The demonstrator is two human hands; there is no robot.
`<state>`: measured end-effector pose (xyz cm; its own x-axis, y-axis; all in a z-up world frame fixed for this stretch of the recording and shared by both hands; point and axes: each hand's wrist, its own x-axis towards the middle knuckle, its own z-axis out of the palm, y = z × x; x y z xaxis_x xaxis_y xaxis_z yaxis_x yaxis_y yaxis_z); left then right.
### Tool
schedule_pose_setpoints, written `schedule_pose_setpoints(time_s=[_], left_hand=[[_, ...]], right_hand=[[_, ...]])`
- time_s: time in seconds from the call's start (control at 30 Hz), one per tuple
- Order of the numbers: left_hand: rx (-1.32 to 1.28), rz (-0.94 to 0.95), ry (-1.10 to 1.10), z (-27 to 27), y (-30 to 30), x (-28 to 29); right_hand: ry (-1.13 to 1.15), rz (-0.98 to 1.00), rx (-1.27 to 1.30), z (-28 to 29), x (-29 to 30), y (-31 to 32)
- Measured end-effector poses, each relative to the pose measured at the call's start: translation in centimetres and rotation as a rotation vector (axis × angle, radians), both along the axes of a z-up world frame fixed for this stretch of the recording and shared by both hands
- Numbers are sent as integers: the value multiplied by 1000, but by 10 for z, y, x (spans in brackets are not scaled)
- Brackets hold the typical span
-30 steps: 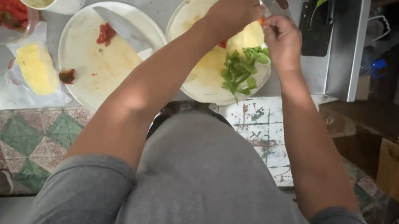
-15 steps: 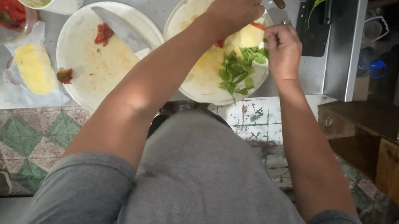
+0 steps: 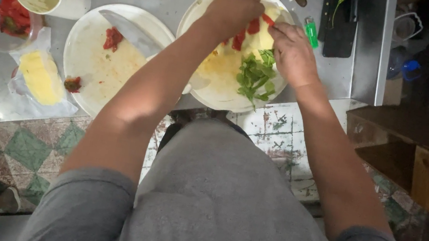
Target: The person is preparing multiple sandwiches on a counter, adding ingredients like lettuce, tomatoes, and spreading condiments on bread.
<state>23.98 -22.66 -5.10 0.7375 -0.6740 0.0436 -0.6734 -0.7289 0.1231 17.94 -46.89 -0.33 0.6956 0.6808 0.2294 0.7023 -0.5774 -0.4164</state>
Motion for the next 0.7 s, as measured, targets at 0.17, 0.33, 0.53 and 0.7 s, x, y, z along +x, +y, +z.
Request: schedule_pose_setpoints(time_s=[0.17, 0.33, 0.53, 0.7], left_hand=[[-110, -20, -74, -12, -12, -2], [-18, -22, -76, 18, -15, -12], [-92, -73, 0, 14, -22, -20], [-740, 52, 135, 10, -18, -40]], right_hand=[[85, -103, 79, -4, -6, 8], [106, -132, 73, -19, -6, 1], [103, -165, 106, -16, -10, -1], [67, -40, 230, 5, -13, 6]])
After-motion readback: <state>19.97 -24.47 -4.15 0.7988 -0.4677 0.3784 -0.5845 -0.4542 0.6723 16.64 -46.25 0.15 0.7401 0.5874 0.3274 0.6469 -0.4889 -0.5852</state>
